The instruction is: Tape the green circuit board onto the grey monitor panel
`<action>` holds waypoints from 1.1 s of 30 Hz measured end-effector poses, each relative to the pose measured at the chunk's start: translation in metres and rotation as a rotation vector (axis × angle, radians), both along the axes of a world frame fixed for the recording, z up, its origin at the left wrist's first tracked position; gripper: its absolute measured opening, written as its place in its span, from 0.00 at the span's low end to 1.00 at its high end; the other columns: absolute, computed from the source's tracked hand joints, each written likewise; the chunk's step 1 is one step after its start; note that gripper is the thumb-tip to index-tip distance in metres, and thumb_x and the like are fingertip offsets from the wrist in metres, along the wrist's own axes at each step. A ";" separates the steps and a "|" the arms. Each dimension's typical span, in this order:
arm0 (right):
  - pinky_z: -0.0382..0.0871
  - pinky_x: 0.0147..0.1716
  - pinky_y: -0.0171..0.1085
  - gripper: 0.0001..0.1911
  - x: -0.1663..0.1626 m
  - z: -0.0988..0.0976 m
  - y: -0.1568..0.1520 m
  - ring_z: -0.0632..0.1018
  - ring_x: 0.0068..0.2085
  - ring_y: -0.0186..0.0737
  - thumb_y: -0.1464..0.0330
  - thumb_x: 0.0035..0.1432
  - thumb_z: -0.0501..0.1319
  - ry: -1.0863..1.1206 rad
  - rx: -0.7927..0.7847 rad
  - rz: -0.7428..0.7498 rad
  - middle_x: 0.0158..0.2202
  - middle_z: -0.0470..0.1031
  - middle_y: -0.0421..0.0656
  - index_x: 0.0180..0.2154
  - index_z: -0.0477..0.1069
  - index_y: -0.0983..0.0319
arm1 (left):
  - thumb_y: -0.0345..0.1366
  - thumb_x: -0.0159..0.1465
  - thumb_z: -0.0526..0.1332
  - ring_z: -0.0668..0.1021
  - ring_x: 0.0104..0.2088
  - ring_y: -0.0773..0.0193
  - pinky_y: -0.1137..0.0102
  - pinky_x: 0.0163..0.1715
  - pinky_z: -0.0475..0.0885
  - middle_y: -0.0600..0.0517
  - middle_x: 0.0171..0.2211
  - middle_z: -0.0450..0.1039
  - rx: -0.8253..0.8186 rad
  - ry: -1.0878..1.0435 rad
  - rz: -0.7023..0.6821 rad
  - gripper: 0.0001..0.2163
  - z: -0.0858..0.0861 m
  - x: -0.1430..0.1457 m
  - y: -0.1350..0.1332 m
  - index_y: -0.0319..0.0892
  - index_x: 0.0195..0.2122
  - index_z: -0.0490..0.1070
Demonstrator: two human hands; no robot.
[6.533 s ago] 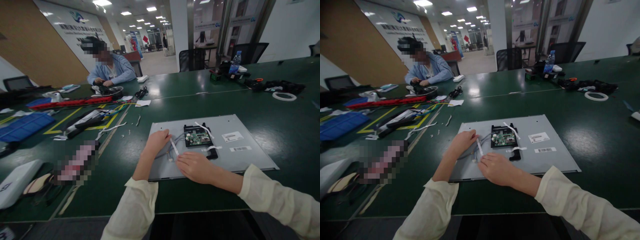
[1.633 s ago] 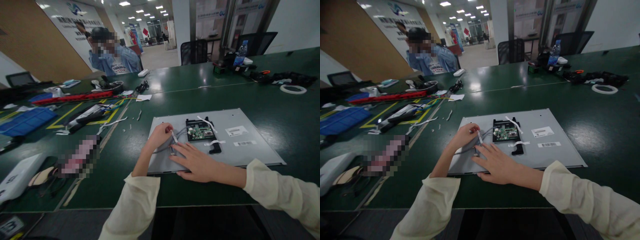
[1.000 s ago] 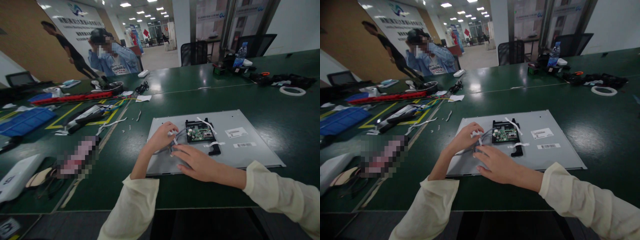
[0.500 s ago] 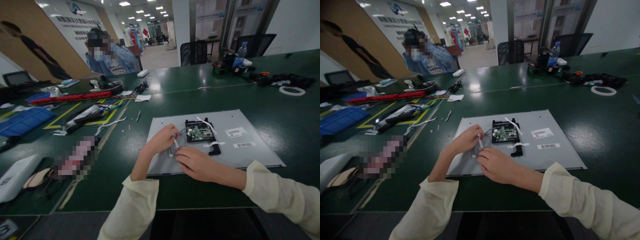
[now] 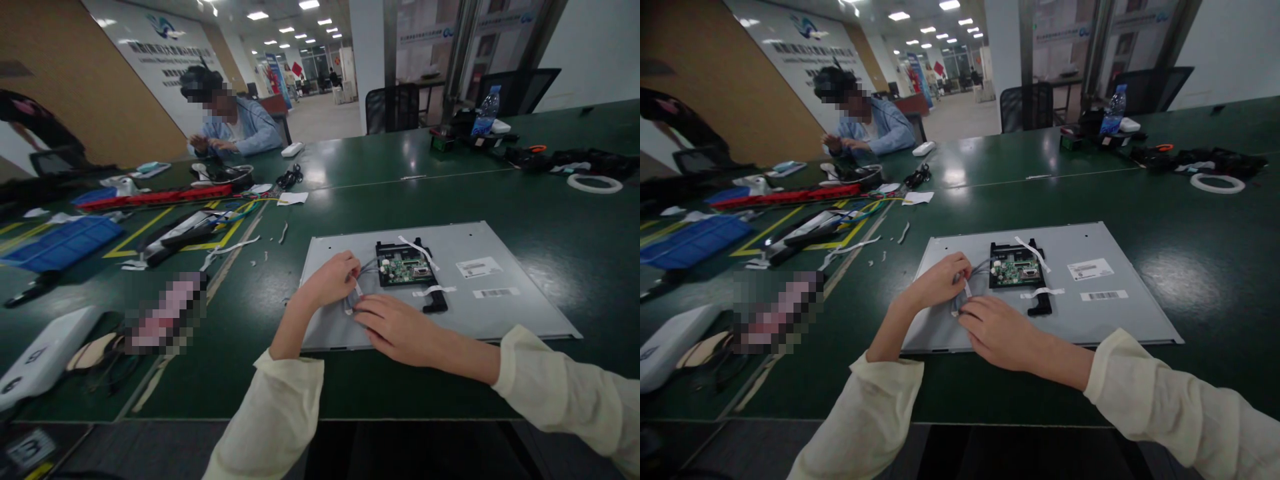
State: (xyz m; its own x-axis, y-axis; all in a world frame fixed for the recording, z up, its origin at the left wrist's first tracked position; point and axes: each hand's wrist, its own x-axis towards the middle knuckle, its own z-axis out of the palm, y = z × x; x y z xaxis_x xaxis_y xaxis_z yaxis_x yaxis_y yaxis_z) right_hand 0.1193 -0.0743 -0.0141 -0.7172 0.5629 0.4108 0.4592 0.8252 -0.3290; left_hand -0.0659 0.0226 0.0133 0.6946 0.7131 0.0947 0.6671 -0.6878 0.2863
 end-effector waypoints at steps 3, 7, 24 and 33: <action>0.59 0.58 0.46 0.17 -0.001 0.000 -0.001 0.65 0.57 0.45 0.72 0.62 0.50 -0.014 0.001 -0.014 0.54 0.67 0.52 0.51 0.67 0.68 | 0.23 0.54 0.51 0.70 0.37 0.61 0.67 0.40 0.67 0.50 0.34 0.65 0.045 -0.028 0.055 0.09 -0.008 0.001 0.002 0.41 0.33 0.65; 0.58 0.59 0.47 0.20 0.001 0.001 -0.002 0.61 0.60 0.45 0.70 0.62 0.51 -0.029 -0.057 -0.008 0.57 0.64 0.53 0.55 0.63 0.67 | 0.23 0.56 0.50 0.70 0.37 0.61 0.67 0.40 0.66 0.49 0.35 0.64 0.111 -0.083 0.151 0.10 -0.021 0.000 0.010 0.41 0.36 0.64; 0.49 0.61 0.55 0.31 0.006 0.000 0.008 0.44 0.66 0.53 0.57 0.62 0.52 -0.166 -0.088 -0.103 0.67 0.42 0.50 0.63 0.52 0.60 | 0.26 0.61 0.51 0.72 0.41 0.60 0.65 0.44 0.67 0.48 0.41 0.66 0.396 -0.287 0.517 0.11 -0.011 -0.005 0.011 0.42 0.42 0.66; 0.50 0.59 0.58 0.28 0.036 -0.014 0.058 0.45 0.66 0.56 0.57 0.63 0.48 -0.196 -0.066 -0.437 0.66 0.44 0.51 0.62 0.55 0.60 | 0.27 0.61 0.52 0.72 0.41 0.60 0.65 0.43 0.67 0.48 0.40 0.67 0.402 -0.281 0.505 0.09 -0.009 0.000 0.008 0.42 0.39 0.67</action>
State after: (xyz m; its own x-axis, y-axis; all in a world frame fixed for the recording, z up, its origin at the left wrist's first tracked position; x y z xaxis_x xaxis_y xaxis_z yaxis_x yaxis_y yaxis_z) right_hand 0.1556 -0.0166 -0.0278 -0.4681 0.8491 0.2448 0.8167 0.5215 -0.2471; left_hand -0.0662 0.0303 0.0040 0.1980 0.8138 0.5463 0.8708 -0.4019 0.2830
